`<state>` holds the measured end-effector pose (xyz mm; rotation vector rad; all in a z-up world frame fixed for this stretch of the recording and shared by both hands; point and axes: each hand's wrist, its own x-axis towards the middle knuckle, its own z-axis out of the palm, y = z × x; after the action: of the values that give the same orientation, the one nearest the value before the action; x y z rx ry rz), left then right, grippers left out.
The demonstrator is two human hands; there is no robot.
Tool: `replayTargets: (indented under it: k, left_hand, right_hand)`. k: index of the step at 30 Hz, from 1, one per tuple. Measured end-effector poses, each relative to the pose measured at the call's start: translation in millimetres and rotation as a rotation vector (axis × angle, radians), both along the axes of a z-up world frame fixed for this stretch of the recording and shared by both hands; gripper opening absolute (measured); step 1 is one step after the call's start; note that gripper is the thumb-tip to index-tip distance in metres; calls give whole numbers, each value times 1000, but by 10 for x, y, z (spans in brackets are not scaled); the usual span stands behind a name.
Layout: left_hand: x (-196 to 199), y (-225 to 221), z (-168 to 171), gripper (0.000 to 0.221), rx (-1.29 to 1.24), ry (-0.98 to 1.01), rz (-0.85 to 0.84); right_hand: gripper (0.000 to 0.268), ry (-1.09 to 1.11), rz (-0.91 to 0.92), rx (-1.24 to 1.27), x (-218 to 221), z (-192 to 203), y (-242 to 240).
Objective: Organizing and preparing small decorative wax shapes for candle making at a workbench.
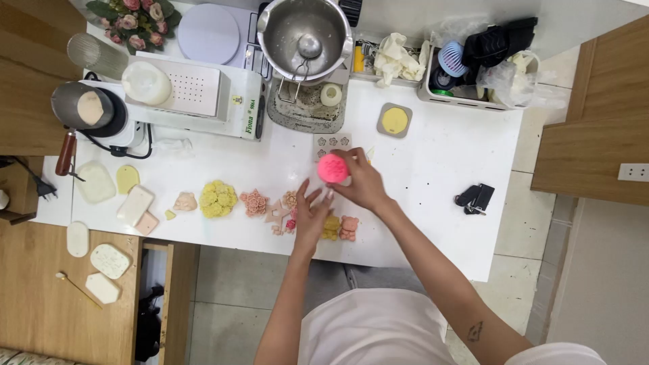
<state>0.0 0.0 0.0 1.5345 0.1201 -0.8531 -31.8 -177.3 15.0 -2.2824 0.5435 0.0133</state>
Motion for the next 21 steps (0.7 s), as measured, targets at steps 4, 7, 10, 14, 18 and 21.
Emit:
replayTargets:
  k: [4,7,10,14,18,21]
  left_hand:
    - [547,-22,-102,70,-173,143,138]
    - [892,-45,-375,66,-182,105,191]
    - [1243,-195,-733,60,-265,154,300]
    - [1679,-623,-965,56,-177,69,242]
    - [2029,-978,-1543,57,-313,-71,205]
    - [2134,-1168,-1444,62,-117,-116,194]
  right_hand:
    - [79,-136,35,67,380,62,378]
    - [84,-159,33,190,555,341,310]
    - [89,-128,75,225,474,406,144]
    - [69,40,-23,117,69,6,-162]
    - [70,179,-143,-6,-215,-148,-375]
    - [79,190,-140,-23,-163,-242,-454]
